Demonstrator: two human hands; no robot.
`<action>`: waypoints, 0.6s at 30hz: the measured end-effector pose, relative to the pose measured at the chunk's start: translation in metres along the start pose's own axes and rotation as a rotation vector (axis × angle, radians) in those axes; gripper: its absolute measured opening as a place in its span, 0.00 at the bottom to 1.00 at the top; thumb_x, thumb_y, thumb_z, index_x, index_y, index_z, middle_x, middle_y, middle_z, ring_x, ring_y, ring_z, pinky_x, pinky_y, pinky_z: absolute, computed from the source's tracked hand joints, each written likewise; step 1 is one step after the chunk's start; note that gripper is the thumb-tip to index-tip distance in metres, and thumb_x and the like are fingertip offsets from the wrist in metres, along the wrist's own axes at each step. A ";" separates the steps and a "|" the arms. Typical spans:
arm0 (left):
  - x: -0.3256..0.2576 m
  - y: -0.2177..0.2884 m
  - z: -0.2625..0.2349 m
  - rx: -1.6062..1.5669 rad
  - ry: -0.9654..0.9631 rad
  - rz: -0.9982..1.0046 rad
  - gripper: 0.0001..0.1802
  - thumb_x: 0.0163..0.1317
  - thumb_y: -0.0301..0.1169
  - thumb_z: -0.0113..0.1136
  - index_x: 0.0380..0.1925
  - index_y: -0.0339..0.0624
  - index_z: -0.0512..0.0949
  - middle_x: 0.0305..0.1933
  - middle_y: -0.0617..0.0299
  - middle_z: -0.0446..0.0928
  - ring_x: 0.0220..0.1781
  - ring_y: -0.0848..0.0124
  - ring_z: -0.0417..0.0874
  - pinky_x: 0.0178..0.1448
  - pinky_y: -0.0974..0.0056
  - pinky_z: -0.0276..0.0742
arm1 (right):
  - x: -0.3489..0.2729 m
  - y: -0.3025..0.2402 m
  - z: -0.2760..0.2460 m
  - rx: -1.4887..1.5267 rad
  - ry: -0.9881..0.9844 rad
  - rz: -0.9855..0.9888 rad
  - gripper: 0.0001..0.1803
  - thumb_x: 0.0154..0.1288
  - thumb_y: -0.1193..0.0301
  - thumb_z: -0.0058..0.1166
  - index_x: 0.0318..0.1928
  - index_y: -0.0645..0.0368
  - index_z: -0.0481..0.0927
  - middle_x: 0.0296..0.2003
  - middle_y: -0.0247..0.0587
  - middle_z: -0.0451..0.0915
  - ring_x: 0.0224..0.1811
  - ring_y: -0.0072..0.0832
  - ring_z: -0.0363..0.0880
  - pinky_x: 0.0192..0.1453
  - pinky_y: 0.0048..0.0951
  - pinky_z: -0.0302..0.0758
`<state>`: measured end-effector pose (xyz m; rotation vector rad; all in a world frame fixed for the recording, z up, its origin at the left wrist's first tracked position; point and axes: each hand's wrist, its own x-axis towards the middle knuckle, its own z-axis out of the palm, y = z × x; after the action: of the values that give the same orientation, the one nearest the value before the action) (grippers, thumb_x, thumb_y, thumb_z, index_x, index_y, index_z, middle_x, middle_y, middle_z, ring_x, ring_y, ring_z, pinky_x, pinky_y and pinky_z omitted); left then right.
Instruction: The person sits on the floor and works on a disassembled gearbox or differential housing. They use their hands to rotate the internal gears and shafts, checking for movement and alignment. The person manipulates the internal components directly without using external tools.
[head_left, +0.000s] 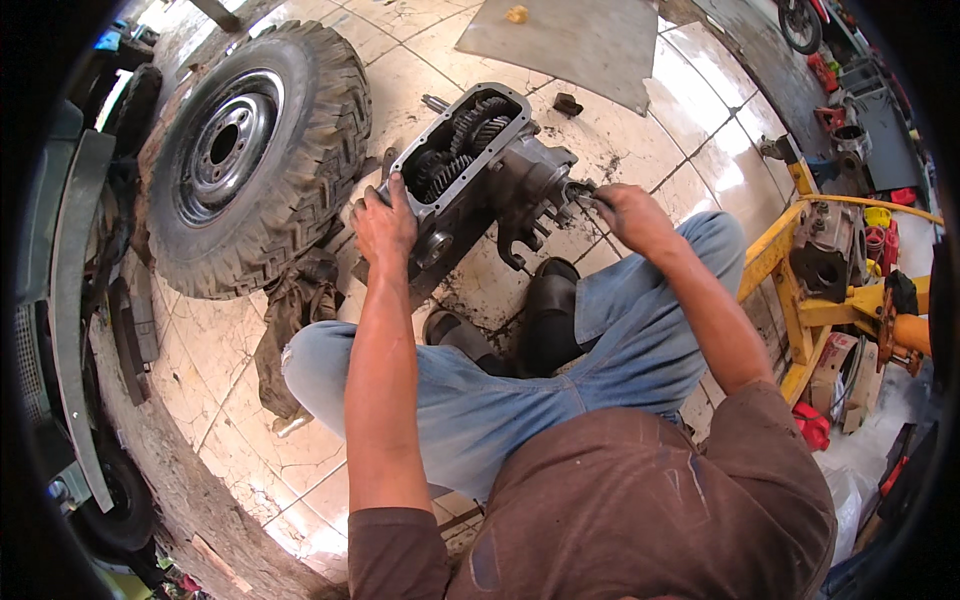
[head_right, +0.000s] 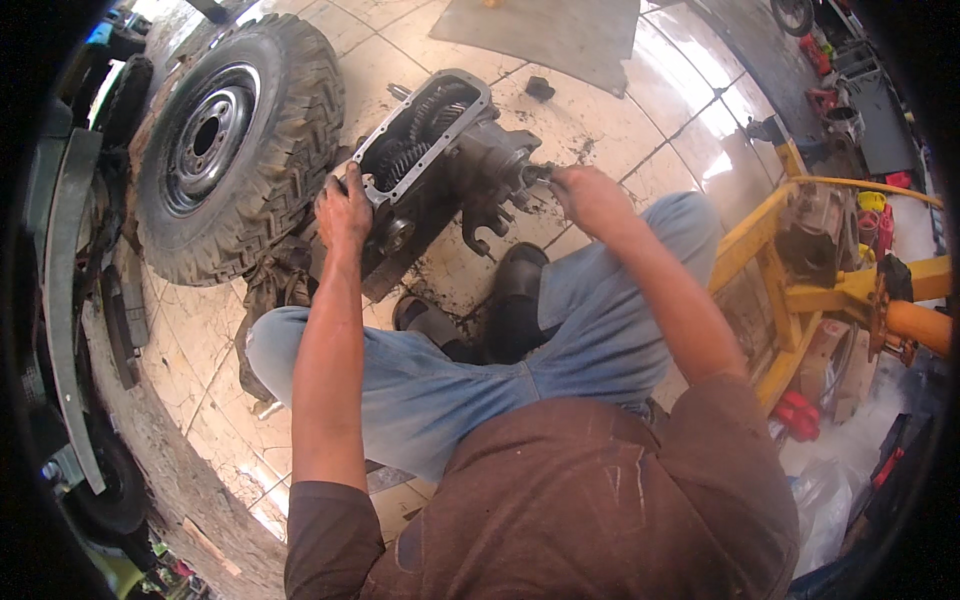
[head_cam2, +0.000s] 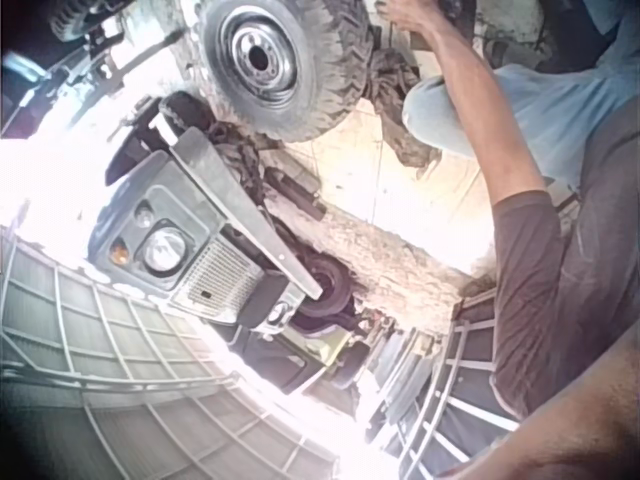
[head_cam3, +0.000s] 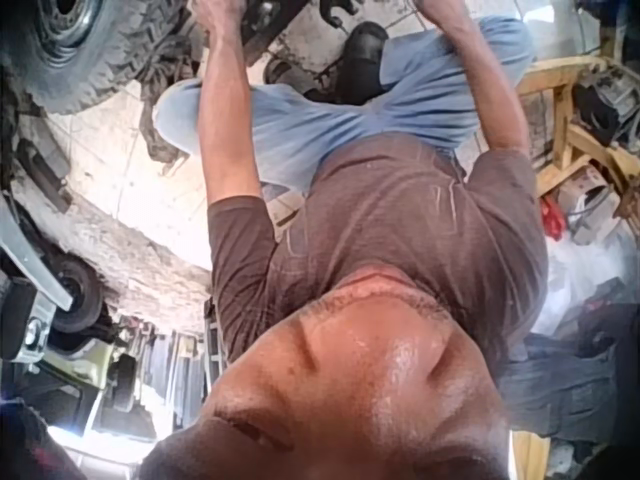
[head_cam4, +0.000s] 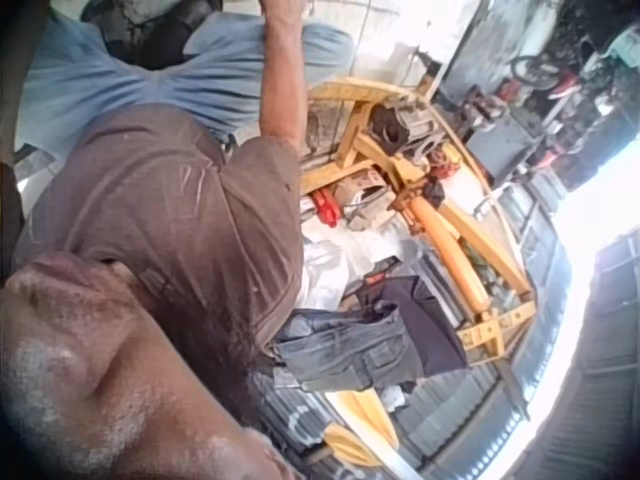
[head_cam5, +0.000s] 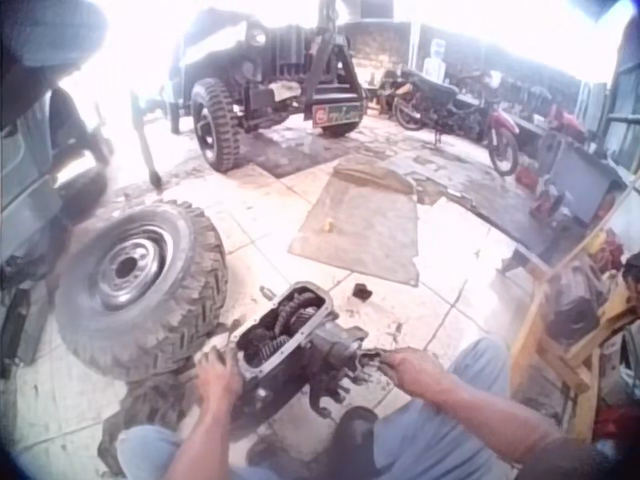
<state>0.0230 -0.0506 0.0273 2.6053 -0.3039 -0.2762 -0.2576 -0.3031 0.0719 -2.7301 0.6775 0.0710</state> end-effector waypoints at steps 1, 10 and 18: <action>0.000 -0.001 0.000 0.006 0.008 -0.001 0.45 0.71 0.68 0.37 0.69 0.39 0.68 0.68 0.40 0.70 0.71 0.44 0.68 0.71 0.41 0.65 | 0.002 -0.004 -0.004 -0.003 0.068 0.025 0.12 0.71 0.64 0.54 0.47 0.57 0.83 0.41 0.53 0.84 0.47 0.51 0.83 0.52 0.47 0.79; 0.001 0.001 -0.001 -0.002 -0.018 -0.009 0.46 0.71 0.68 0.37 0.70 0.40 0.68 0.68 0.41 0.70 0.72 0.44 0.66 0.71 0.39 0.64 | 0.007 -0.029 -0.022 -0.023 0.222 -0.005 0.09 0.69 0.68 0.53 0.43 0.58 0.81 0.38 0.54 0.82 0.46 0.52 0.83 0.50 0.50 0.79; 0.001 -0.004 0.002 -0.007 -0.013 -0.022 0.46 0.70 0.69 0.38 0.69 0.40 0.68 0.69 0.43 0.69 0.72 0.45 0.67 0.70 0.36 0.64 | 0.003 -0.022 -0.016 -0.112 0.174 0.017 0.13 0.70 0.64 0.54 0.43 0.60 0.82 0.38 0.55 0.83 0.46 0.52 0.83 0.50 0.49 0.80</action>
<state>0.0238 -0.0480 0.0239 2.6023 -0.2788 -0.3016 -0.2456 -0.2912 0.0934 -2.8620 0.7662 -0.1302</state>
